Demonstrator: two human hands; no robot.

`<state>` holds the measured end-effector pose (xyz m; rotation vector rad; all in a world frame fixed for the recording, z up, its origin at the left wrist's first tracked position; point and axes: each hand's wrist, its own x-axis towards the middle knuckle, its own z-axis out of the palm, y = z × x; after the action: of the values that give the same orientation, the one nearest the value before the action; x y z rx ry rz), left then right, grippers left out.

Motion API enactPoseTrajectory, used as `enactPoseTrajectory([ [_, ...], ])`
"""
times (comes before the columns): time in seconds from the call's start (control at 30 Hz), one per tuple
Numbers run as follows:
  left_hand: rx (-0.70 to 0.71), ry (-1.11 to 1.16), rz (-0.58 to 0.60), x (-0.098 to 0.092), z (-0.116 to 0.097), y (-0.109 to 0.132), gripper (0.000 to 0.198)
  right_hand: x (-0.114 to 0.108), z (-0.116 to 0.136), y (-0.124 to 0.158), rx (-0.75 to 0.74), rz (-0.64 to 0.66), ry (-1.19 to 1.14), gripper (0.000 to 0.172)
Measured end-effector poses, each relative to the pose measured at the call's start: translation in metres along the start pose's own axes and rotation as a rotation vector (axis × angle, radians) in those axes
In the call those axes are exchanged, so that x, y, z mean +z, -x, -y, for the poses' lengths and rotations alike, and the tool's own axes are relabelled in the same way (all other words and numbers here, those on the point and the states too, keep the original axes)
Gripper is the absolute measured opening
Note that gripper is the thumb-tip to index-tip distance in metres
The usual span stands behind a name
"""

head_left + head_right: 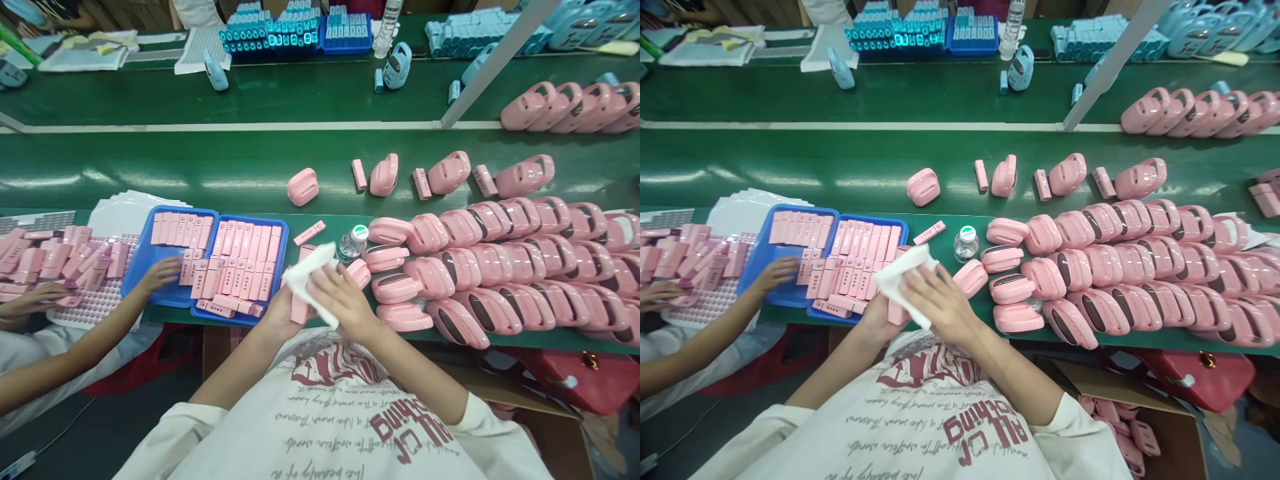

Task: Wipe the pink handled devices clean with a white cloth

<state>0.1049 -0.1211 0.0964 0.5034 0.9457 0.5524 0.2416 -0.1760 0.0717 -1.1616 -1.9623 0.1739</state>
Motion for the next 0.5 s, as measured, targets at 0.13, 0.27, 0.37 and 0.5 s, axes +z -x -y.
enactPoseTrajectory([
  [0.13,-0.105,0.126,0.100,0.000,0.001,-0.006,0.059,0.003,-0.005,-0.007,0.321,-0.043,-0.229,0.057],
  [0.27,-0.021,0.106,-0.140,-0.017,-0.024,-0.039,0.044,0.004,0.002,0.006,0.204,0.184,-0.422,0.050],
  [0.37,0.043,-0.160,-0.347,-0.042,-0.063,-0.093,0.028,-0.003,0.004,0.025,0.366,0.257,-0.547,0.044],
  [0.5,0.079,-0.310,-0.509,-0.063,-0.115,-0.179,0.016,-0.020,0.000,0.047,0.867,-0.007,-0.619,0.046],
])
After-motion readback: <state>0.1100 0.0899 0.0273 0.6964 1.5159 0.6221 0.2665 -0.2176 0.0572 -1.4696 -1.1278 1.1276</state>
